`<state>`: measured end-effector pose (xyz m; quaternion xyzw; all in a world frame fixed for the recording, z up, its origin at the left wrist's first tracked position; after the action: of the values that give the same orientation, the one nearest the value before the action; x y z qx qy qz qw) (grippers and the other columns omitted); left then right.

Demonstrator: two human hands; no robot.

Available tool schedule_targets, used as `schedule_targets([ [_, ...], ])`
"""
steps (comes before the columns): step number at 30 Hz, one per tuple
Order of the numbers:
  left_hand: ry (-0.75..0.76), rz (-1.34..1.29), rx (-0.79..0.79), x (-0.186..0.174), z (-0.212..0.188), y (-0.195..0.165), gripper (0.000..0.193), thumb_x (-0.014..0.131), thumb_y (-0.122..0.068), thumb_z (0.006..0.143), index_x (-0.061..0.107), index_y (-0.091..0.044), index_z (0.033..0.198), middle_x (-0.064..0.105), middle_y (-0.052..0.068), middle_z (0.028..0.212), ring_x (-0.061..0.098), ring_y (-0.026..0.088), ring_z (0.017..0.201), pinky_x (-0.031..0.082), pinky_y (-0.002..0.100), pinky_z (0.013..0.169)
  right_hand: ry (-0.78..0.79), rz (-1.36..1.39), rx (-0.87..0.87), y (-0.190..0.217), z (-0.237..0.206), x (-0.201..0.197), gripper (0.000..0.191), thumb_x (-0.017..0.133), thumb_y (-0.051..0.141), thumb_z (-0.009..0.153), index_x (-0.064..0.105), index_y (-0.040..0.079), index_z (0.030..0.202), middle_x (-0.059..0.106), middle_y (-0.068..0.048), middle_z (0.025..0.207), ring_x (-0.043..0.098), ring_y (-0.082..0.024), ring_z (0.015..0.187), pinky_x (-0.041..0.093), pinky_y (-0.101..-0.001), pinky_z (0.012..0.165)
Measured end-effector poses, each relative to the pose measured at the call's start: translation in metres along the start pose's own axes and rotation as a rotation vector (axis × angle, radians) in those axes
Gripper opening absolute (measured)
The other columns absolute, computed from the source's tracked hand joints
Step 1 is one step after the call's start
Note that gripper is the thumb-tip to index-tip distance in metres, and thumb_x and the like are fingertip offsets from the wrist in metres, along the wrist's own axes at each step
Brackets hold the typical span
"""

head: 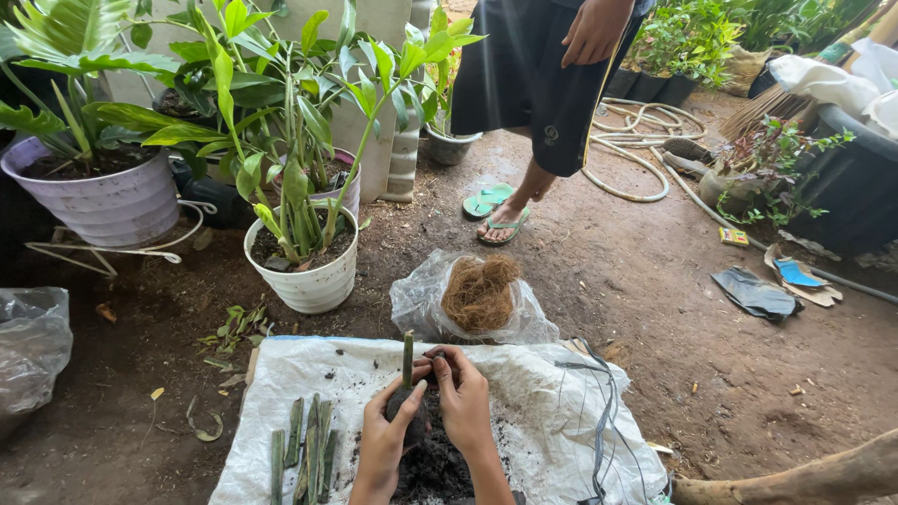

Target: The person wraps dark soil by hand around the base of green stem cuttings, molding soil balls over the cut ends on a tarp and setting finished cuttings aside with a pile of prepared cuttings nearby.

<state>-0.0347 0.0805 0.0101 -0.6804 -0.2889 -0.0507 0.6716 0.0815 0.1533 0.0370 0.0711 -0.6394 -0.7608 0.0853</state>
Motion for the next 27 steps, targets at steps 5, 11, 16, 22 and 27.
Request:
schedule_targets([
  [5,0.0,-0.031,-0.047,0.001,0.002,0.014,0.039,0.072,-0.016,0.088,0.073,-0.001,0.124,0.073,0.005,0.095,0.061,0.01,0.063,0.052,0.026,0.057,-0.035,0.042,0.002,-0.003,0.0,-0.006,0.03,0.055,0.025,0.103,0.067,-0.002,0.111,0.079,-0.008,0.096,0.074,-0.011,0.084,0.061,-0.0294,0.073],
  [11,-0.046,0.02,-0.089,-0.009,0.004,0.027,0.037,0.073,-0.019,0.088,0.074,-0.005,0.122,0.064,0.001,0.074,0.061,0.01,0.059,0.053,0.027,0.053,-0.083,-0.051,0.01,-0.011,0.005,-0.023,0.031,0.054,0.024,0.103,0.066,0.001,0.118,0.079,-0.008,0.095,0.074,-0.014,0.082,0.059,-0.0305,0.074],
  [16,0.023,0.178,-0.014,-0.005,0.009,0.02,0.029,0.077,-0.019,0.09,0.078,-0.002,0.113,0.057,-0.003,0.069,0.049,0.005,0.056,0.038,0.022,0.049,-0.103,-0.06,-0.036,-0.016,0.01,-0.031,0.027,0.056,0.02,0.103,0.069,-0.001,0.112,0.076,-0.008,0.089,0.072,-0.013,0.082,0.059,-0.0295,0.075],
  [22,0.023,0.244,-0.092,-0.007,0.008,0.026,0.026,0.076,-0.02,0.088,0.077,-0.005,0.109,0.062,-0.001,0.066,0.054,0.006,0.053,0.041,0.022,0.049,-0.121,-0.057,-0.044,-0.02,0.008,-0.036,0.022,0.057,0.016,0.103,0.068,-0.002,0.106,0.071,-0.006,0.079,0.067,-0.012,0.075,0.056,-0.029,0.069],
  [27,0.052,0.27,0.002,-0.004,0.01,0.02,0.024,0.077,-0.02,0.089,0.078,-0.003,0.106,0.061,-0.004,0.07,0.049,0.004,0.056,0.037,0.021,0.048,-0.084,0.05,-0.064,-0.023,0.009,-0.032,0.022,0.056,0.015,0.104,0.067,-0.004,0.101,0.067,-0.005,0.076,0.065,-0.011,0.068,0.054,-0.0277,0.064],
])
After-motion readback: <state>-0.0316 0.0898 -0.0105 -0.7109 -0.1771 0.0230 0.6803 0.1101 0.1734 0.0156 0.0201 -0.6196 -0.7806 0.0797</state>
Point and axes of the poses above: each hand's wrist, its own z-axis towards the middle knuckle, its own x-axis out of the palm, y = z × x, the point moved 9 cm from there along z, towards the middle knuckle
